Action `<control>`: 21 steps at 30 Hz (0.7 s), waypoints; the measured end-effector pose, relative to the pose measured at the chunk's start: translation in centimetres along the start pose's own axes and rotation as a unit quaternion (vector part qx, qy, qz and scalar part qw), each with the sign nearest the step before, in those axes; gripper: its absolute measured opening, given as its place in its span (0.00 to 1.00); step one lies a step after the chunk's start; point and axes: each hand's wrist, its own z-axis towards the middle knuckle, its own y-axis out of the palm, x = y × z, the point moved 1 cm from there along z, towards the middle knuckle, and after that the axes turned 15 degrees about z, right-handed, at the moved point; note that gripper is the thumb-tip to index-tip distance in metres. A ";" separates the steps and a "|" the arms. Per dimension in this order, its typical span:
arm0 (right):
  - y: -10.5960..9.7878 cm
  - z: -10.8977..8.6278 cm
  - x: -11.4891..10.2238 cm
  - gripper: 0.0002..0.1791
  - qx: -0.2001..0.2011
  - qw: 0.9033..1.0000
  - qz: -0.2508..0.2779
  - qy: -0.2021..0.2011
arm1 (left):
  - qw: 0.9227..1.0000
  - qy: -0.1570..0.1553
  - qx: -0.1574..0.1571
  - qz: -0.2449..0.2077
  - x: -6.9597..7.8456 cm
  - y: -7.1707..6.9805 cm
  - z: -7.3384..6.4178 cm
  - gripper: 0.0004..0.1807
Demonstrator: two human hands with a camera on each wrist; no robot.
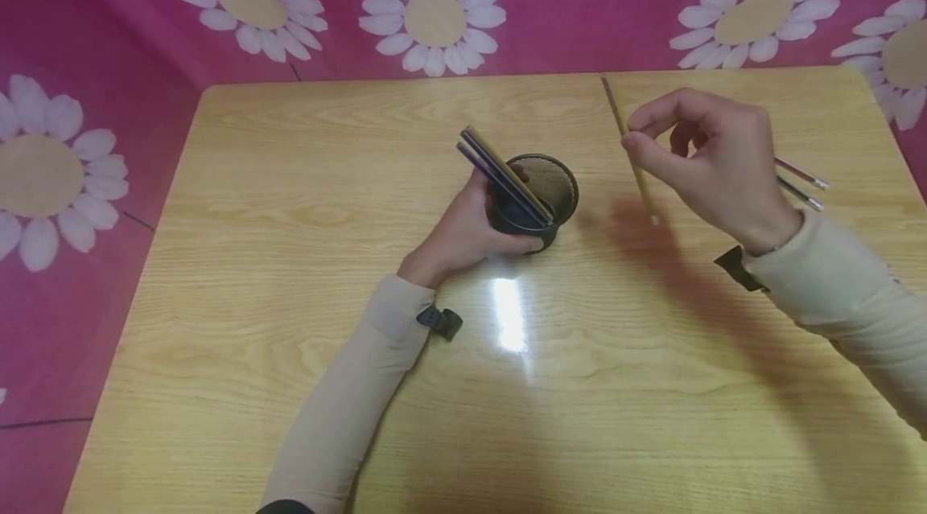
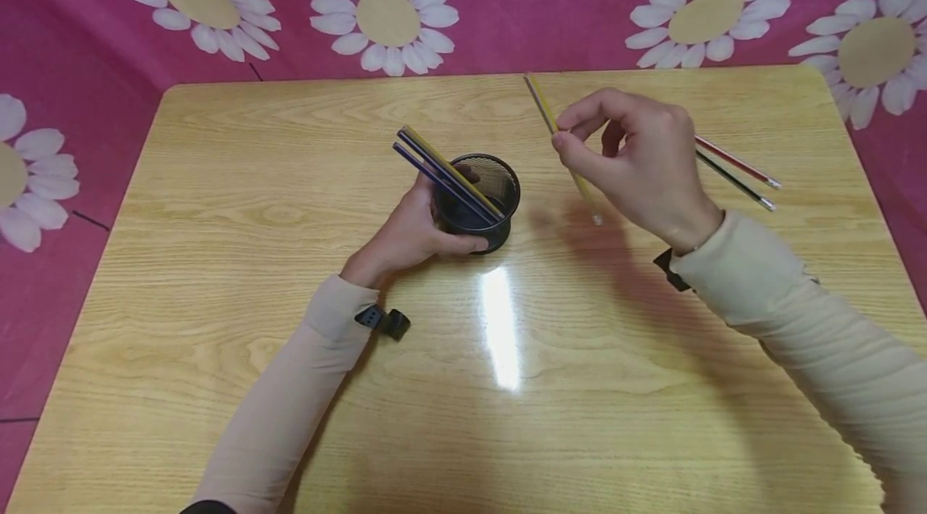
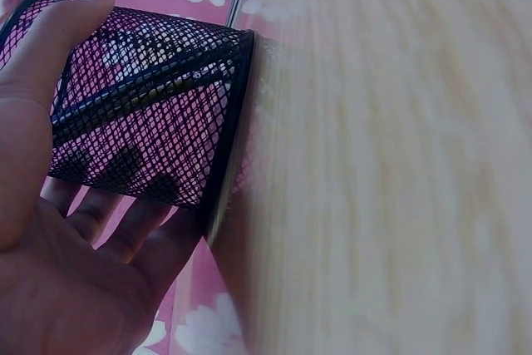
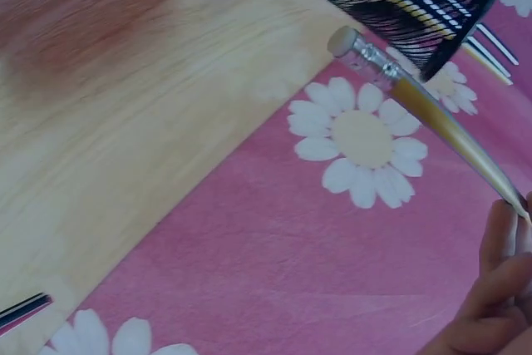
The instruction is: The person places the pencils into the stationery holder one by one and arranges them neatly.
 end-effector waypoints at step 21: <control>2.4 2.3 -3.4 0.09 0.035 0.989 0.125 -0.077 | 1.000 -0.001 0.004 0.000 0.8 0.0 -0.3 0.56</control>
